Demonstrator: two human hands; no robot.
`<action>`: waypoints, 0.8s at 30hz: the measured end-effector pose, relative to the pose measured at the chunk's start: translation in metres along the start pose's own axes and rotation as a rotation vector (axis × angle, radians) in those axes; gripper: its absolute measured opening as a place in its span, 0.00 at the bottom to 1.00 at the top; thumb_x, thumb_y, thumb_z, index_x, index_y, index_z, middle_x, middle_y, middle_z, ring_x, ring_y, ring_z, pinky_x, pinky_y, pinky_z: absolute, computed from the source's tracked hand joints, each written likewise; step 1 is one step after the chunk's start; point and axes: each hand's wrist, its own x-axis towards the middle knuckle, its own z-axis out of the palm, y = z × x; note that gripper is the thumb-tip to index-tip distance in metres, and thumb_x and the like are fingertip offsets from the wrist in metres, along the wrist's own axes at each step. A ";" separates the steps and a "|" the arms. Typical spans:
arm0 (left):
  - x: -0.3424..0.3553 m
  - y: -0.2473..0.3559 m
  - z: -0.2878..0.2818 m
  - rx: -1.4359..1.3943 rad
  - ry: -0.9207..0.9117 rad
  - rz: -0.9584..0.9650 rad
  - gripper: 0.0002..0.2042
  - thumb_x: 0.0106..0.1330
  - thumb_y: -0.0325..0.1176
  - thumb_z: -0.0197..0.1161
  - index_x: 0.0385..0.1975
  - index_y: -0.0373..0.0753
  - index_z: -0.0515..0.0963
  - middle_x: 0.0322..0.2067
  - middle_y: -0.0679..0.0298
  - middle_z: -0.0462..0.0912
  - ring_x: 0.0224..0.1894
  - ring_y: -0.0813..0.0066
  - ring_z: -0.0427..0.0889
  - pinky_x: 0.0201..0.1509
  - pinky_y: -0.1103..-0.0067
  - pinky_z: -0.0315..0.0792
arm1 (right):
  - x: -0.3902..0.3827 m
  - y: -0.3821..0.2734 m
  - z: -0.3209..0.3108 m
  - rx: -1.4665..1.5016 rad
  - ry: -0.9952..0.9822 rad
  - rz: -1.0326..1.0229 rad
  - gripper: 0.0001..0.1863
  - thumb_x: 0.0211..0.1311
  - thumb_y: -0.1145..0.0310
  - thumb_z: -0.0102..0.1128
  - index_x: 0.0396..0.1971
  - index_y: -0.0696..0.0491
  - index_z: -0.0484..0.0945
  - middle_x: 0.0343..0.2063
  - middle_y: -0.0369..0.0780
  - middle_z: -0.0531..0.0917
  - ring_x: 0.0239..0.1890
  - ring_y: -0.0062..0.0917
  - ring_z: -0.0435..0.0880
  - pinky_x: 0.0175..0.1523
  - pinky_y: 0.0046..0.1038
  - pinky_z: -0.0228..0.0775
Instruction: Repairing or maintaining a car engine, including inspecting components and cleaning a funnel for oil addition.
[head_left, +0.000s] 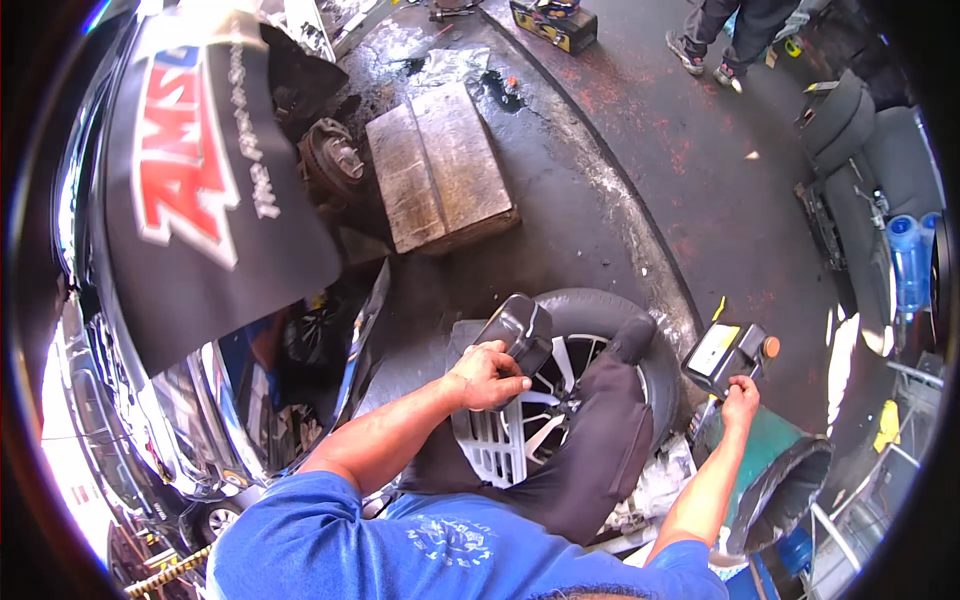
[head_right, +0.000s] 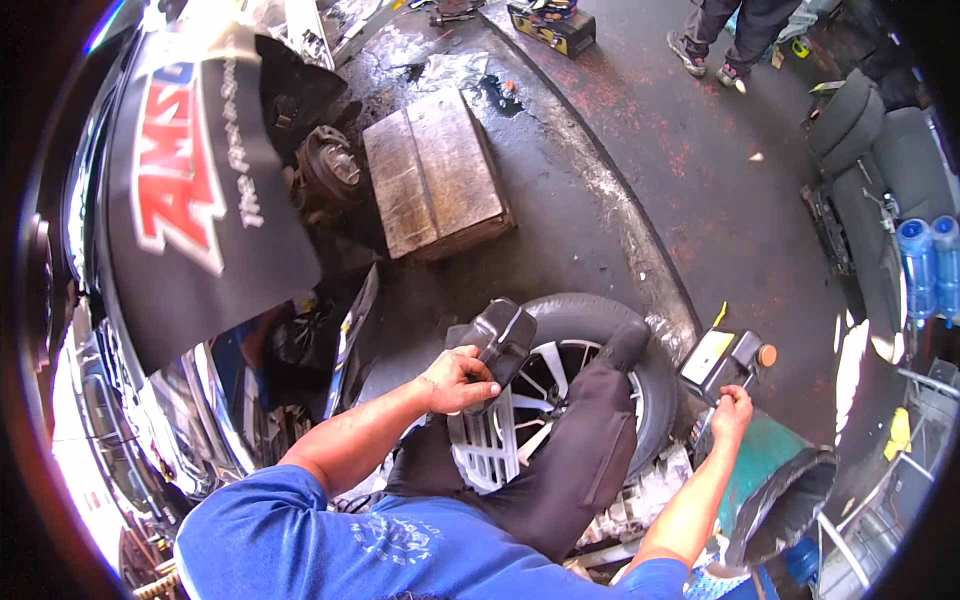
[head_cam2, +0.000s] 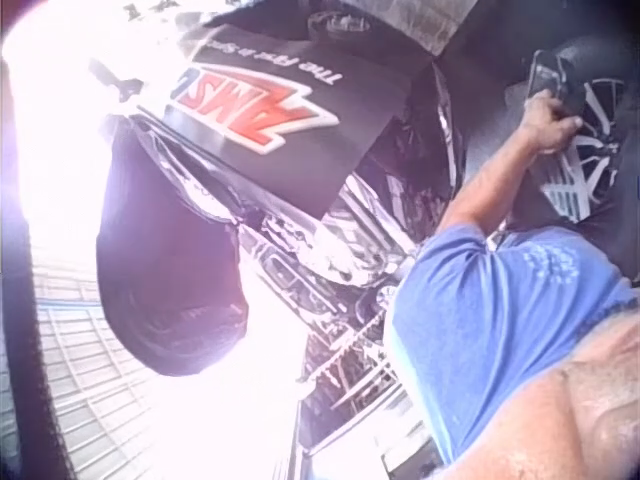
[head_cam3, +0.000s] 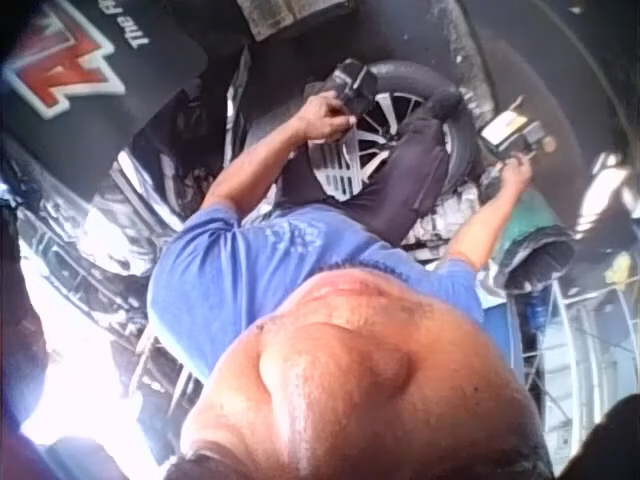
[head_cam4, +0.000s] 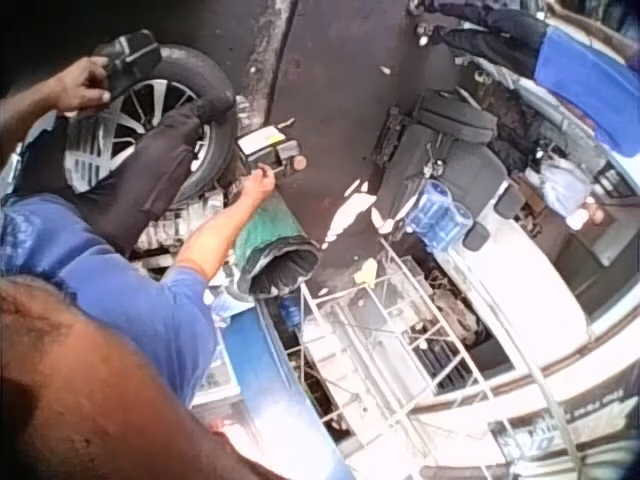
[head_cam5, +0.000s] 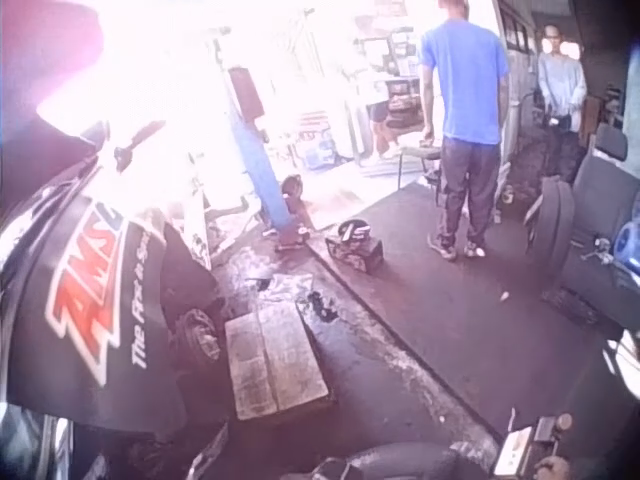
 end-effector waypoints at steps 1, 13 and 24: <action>-0.025 -0.012 -0.001 -0.008 -0.006 0.018 0.19 0.54 0.54 0.67 0.31 0.44 0.86 0.29 0.57 0.75 0.39 0.57 0.78 0.44 0.67 0.71 | -0.038 -0.014 -0.012 -0.011 0.017 -0.001 0.10 0.53 0.79 0.49 0.30 0.58 0.80 0.28 0.37 0.82 0.32 0.21 0.78 0.41 0.24 0.70; -0.220 -0.087 0.018 -0.211 0.001 -0.041 0.22 0.59 0.46 0.67 0.35 0.27 0.82 0.29 0.60 0.84 0.32 0.74 0.80 0.39 0.75 0.74 | -0.559 -0.097 -0.108 0.160 0.199 0.203 0.16 0.56 0.76 0.51 0.44 0.58 0.82 0.37 0.37 0.82 0.36 0.19 0.76 0.45 0.22 0.69; -0.308 -0.222 0.071 -0.237 -0.031 -0.082 0.20 0.63 0.45 0.65 0.35 0.29 0.82 0.31 0.64 0.83 0.36 0.78 0.77 0.45 0.79 0.68 | -0.817 0.038 0.007 0.099 0.137 0.470 0.38 0.52 0.73 0.55 0.67 0.57 0.59 0.42 0.54 0.82 0.38 0.34 0.85 0.47 0.29 0.74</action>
